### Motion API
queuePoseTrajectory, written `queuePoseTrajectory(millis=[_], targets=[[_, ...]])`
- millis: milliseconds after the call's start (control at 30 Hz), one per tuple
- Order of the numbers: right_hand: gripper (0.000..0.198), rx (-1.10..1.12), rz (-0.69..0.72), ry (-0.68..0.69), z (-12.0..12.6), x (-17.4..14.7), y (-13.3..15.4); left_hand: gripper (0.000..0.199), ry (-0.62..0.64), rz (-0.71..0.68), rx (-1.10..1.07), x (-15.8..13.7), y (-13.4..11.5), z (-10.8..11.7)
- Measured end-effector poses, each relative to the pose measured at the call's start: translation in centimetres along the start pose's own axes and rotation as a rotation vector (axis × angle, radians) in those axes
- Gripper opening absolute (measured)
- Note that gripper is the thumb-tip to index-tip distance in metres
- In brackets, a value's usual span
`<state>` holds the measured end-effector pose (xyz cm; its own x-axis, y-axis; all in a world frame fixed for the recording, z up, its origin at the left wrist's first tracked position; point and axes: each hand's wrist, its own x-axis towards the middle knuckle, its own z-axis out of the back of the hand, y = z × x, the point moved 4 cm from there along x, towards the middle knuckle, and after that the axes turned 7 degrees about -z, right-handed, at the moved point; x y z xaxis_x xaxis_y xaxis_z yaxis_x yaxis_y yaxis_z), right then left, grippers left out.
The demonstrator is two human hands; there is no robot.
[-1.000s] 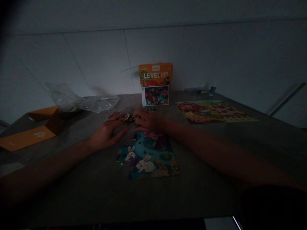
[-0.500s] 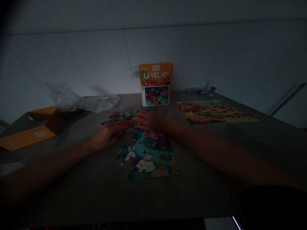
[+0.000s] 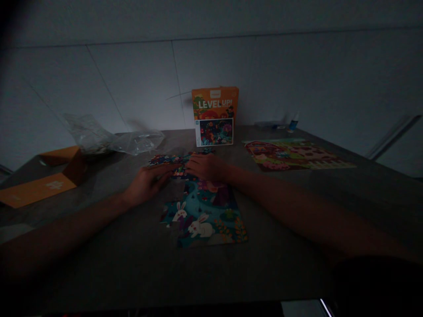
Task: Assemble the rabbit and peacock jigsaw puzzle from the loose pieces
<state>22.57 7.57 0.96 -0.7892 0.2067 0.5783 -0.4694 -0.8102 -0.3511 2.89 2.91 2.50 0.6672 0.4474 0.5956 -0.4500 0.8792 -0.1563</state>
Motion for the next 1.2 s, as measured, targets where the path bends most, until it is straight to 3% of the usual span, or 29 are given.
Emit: queuePoseTrajectory(millis=[233,300,400,500,567,633,1000,1200], targets=[[0.039,0.042,-0.081,0.038,0.1,0.2,-0.1,0.043,0.038,0.011,0.034,-0.1,0.0,-0.2],[0.038,0.022,-0.253,0.058,0.2,0.3,-0.7,0.043,0.047,0.049,0.041,-0.1,0.2,-0.2],[0.031,-0.077,-0.648,0.098,0.1,-0.3,-2.5,0.044,0.057,0.089,0.054,-0.2,0.5,-0.3],[0.036,-0.121,-0.972,0.284,-0.8,-1.6,-4.2,0.044,0.069,0.099,0.069,-0.3,0.7,-0.4],[0.04,-0.094,-1.072,0.417,-1.5,-2.2,-4.7,0.044,0.07,0.108,0.076,-0.3,0.8,-0.4],[0.04,-0.069,-1.069,0.465,-1.7,-2.3,-4.9,0.044,0.068,0.123,0.08,-0.3,0.9,-0.4],[0.031,-0.034,-1.01,0.394,-1.4,-1.9,-5.0,0.042,0.068,0.154,0.097,-0.3,0.9,-0.3],[0.032,0.102,-0.782,0.373,-2.1,-1.4,-4.5,0.043,0.073,0.18,0.081,-0.2,0.9,-0.3]])
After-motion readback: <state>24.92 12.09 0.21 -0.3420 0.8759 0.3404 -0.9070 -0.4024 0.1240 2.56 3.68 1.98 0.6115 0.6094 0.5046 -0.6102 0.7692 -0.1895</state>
